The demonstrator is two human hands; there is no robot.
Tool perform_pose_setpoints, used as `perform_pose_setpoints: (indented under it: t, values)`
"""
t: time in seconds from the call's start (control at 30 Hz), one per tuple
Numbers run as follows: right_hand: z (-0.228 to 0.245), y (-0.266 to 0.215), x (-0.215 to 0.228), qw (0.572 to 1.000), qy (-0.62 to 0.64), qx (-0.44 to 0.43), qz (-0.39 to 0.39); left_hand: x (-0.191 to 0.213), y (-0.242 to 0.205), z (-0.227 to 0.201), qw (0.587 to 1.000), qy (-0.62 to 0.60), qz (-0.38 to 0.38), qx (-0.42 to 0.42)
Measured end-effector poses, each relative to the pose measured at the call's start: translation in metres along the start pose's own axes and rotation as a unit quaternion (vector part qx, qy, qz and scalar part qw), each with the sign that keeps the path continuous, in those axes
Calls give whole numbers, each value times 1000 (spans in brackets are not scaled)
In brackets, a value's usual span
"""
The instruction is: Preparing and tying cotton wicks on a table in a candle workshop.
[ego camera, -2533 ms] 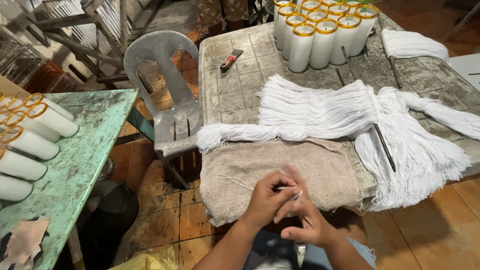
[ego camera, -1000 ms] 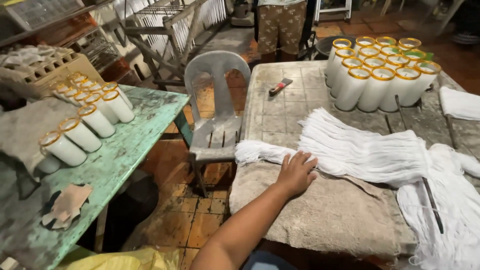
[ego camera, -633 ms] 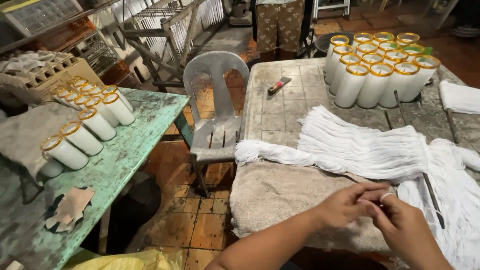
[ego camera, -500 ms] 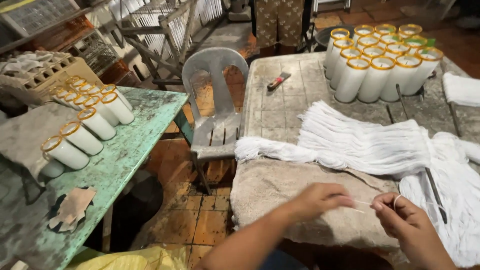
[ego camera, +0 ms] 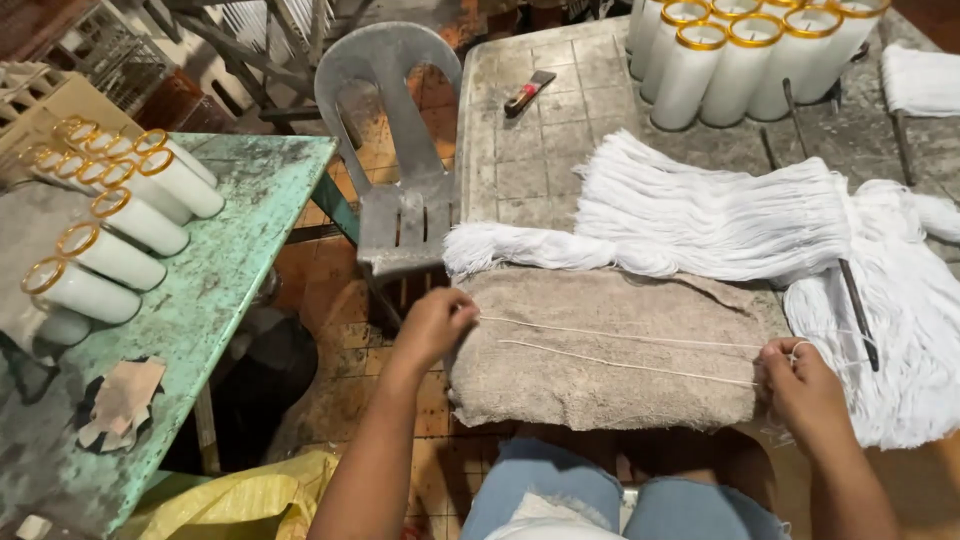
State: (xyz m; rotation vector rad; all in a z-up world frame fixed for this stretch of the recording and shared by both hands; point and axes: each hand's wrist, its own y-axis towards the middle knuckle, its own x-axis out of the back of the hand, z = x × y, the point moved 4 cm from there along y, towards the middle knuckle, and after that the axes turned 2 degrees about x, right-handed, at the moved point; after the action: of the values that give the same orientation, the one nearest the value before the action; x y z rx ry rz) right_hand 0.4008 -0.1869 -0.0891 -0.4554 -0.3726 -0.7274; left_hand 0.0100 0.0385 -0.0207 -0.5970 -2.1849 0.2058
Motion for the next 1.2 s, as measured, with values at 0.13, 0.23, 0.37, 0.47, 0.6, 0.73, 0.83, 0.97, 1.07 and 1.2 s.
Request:
perform_pose_setpoints:
  t: [0.13,0.23,0.37,0.47,0.6,0.73,0.83,0.97,1.07,1.2]
  values:
    - [8,-5,0,998,56,-5,27,-6,12,26,983,-77,-135,-94]
    - [-7,5,-2,994,102,28,34,-13,1,21,989,-42,-111,-84]
    - [0,-2,-1,994,104,5,46,-26,11,33,984,-62,-134,-98]
    - [-10,7,-3,989,138,20,51,-40,26,43,976,23,-153,-151]
    - [-15,12,-2,989,133,8,59,-45,29,39,962,122,-177,-169]
    - [-19,11,-4,986,157,4,57,-33,8,22,968,40,-167,-183]
    - [-21,14,-5,983,174,17,59,-34,6,27,969,6,-185,-163]
    - [-15,10,-5,985,162,9,58,-32,-1,22,984,-1,-142,-107]
    - [-14,5,-3,986,156,12,56,-39,-7,15,985,-36,-78,-147]
    - [-19,9,-3,985,158,19,62,-47,-10,12,984,44,-88,-149]
